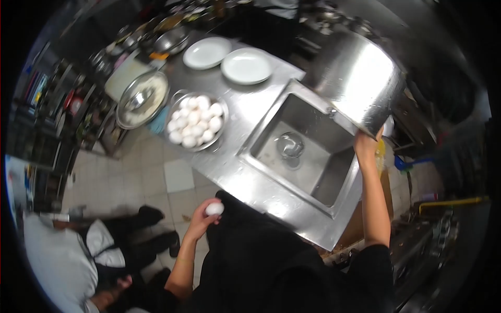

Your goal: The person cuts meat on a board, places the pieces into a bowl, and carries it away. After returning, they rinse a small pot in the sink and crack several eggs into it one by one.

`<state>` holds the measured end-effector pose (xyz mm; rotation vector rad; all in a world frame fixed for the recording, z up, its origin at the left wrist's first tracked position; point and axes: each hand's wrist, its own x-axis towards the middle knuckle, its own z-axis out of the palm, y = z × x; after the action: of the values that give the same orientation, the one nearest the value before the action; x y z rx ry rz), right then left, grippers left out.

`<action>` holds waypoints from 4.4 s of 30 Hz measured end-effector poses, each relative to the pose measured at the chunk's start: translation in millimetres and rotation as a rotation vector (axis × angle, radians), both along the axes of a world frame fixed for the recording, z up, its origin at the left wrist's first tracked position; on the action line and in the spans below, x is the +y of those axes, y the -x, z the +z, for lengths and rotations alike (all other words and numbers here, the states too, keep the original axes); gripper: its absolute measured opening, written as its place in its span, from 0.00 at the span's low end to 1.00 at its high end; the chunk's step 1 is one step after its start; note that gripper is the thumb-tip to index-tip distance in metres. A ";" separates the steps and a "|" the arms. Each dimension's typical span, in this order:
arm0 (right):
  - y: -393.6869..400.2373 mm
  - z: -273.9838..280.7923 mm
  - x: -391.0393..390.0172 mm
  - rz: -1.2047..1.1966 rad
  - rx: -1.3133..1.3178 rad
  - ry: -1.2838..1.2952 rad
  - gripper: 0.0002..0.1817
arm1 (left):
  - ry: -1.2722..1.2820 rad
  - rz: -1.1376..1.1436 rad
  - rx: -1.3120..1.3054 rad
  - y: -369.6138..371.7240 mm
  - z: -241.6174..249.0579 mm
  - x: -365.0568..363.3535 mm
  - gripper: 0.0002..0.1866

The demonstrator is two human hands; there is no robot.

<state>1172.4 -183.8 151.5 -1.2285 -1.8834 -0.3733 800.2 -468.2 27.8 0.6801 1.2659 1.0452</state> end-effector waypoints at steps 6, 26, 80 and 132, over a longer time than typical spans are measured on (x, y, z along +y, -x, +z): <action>79.6 -107.0 -119.2 0.021 1.092 1.758 0.15 | -0.120 0.129 0.104 16.2 10.0 8.3 0.23; 214.2 -31.4 -182.5 0.132 0.348 0.626 0.24 | -0.424 -0.495 0.184 29.4 33.5 159.1 0.25; 160.5 -87.8 -130.4 0.619 1.426 1.322 0.28 | -0.875 -0.190 1.374 76.7 31.3 197.2 0.31; 209.2 -84.7 -138.2 0.392 0.800 1.324 0.22 | -0.450 -0.414 0.381 11.6 32.9 135.7 0.27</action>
<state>963.1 -322.0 66.8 -1.3599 -1.4592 1.5723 788.6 -332.5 60.8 1.4752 1.1402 0.8790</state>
